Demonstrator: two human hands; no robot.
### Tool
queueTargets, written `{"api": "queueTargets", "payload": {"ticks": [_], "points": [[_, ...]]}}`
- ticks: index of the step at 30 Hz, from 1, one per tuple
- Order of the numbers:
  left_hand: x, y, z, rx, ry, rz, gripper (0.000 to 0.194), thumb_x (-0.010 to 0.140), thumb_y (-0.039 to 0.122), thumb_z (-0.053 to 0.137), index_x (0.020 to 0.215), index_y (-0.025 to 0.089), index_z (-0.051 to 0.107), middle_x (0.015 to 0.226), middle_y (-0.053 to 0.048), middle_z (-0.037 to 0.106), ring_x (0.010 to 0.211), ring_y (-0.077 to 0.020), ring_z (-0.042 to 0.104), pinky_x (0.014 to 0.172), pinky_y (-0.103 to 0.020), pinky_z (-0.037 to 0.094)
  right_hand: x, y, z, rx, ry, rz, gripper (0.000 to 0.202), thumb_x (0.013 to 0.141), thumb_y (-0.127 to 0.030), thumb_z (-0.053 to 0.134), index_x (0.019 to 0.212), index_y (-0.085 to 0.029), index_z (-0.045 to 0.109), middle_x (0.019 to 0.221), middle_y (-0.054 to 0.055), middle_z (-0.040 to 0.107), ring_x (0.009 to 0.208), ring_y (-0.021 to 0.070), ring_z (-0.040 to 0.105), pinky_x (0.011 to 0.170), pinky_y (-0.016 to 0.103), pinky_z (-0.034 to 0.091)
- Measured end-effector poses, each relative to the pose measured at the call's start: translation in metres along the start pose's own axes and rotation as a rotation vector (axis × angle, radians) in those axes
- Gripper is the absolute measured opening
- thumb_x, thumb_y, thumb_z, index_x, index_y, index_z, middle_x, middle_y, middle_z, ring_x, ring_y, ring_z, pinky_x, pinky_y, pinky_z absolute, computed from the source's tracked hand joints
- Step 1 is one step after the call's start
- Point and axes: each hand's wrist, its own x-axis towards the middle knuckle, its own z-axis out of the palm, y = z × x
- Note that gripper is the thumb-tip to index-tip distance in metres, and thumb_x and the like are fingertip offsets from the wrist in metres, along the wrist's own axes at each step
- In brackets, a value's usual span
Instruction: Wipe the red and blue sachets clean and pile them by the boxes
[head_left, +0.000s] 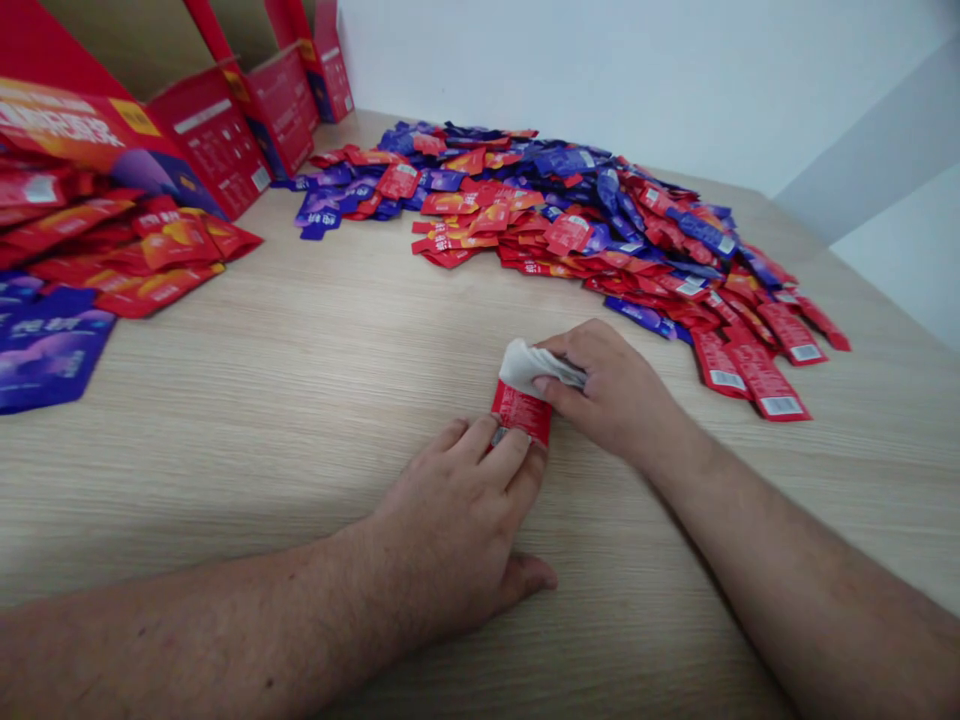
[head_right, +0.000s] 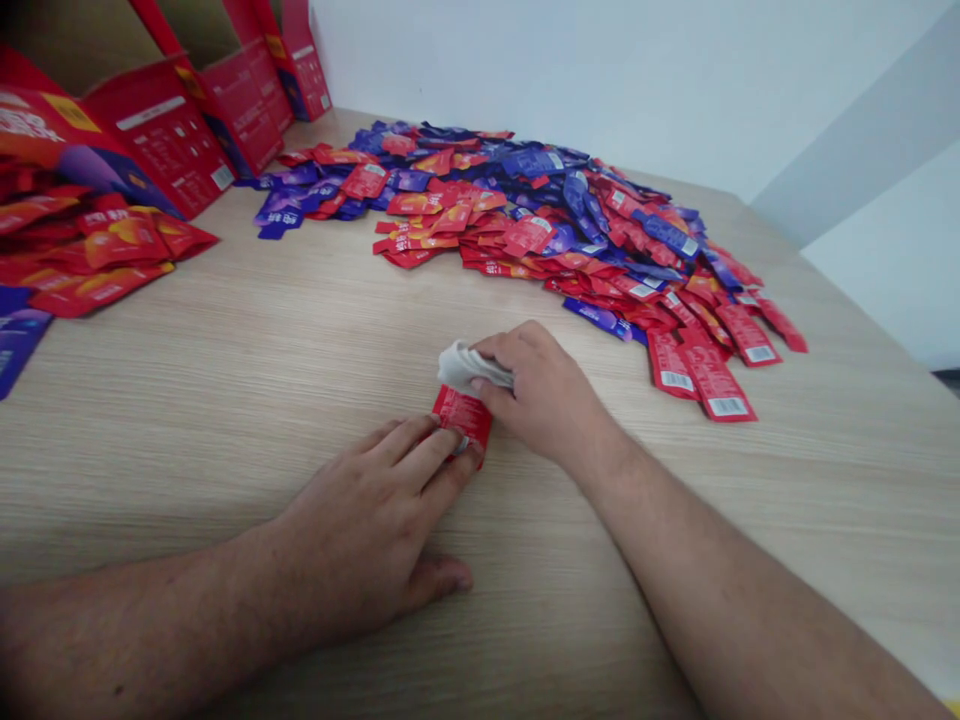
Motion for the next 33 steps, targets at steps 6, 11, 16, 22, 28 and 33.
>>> {"api": "queueTargets", "payload": {"ticks": [6,11,16,22,28,33], "points": [[0.002,0.000,0.001,0.029,0.004,0.007,0.086,0.093,0.072,0.057,0.149,0.008,0.056,0.144,-0.020,0.061,0.131,-0.0402,0.054,0.106,-0.055,0.050,0.005,0.010,0.002,-0.044,0.030,0.098,0.029,0.091,-0.028,0.062,0.114,-0.016,0.074,0.104,0.013,0.075,0.103,0.0326,0.065,0.090,0.046,0.051],[0.000,0.000,0.000,0.031,0.004,0.017,0.084,0.094,0.072,0.057,0.149,0.008,0.057,0.143,-0.019,0.062,0.130,-0.0393,0.055,0.106,-0.055,0.049,0.007,0.018,0.003,-0.052,0.028,0.098,0.029,0.092,-0.033,0.062,0.114,-0.019,0.074,0.105,0.012,0.076,0.101,0.0330,0.065,0.089,0.047,0.052],[0.001,0.000,-0.002,0.015,0.001,0.004,0.084,0.092,0.072,0.060,0.148,0.010,0.058,0.142,-0.018,0.062,0.129,-0.0395,0.055,0.106,-0.056,0.050,0.004,0.011,0.004,-0.032,0.108,0.042,0.028,0.092,-0.032,0.064,0.115,-0.020,0.074,0.108,0.011,0.076,0.103,0.0319,0.065,0.092,0.047,0.051],[0.002,-0.001,0.000,0.012,0.010,0.011,0.084,0.092,0.071,0.061,0.148,0.009,0.058,0.143,-0.018,0.062,0.129,-0.0395,0.055,0.106,-0.055,0.050,0.003,0.006,0.005,-0.018,0.069,0.028,0.026,0.092,-0.028,0.063,0.114,-0.018,0.074,0.104,0.012,0.074,0.103,0.0321,0.064,0.091,0.047,0.051],[0.000,-0.002,0.001,-0.006,0.015,0.005,0.086,0.090,0.070,0.063,0.150,0.009,0.057,0.141,-0.018,0.063,0.131,-0.0394,0.054,0.111,-0.056,0.048,-0.009,-0.007,-0.001,0.130,-0.050,-0.117,0.025,0.091,-0.026,0.070,0.115,-0.021,0.075,0.107,0.010,0.069,0.099,0.0275,0.065,0.087,0.043,0.054],[-0.003,0.003,0.002,0.014,0.014,0.002,0.086,0.094,0.067,0.061,0.152,0.005,0.054,0.146,-0.020,0.060,0.133,-0.0401,0.053,0.113,-0.057,0.047,-0.017,-0.014,-0.007,0.123,-0.033,-0.057,0.023,0.089,-0.022,0.072,0.112,-0.022,0.074,0.104,0.009,0.068,0.096,0.0262,0.064,0.084,0.041,0.055]]}}
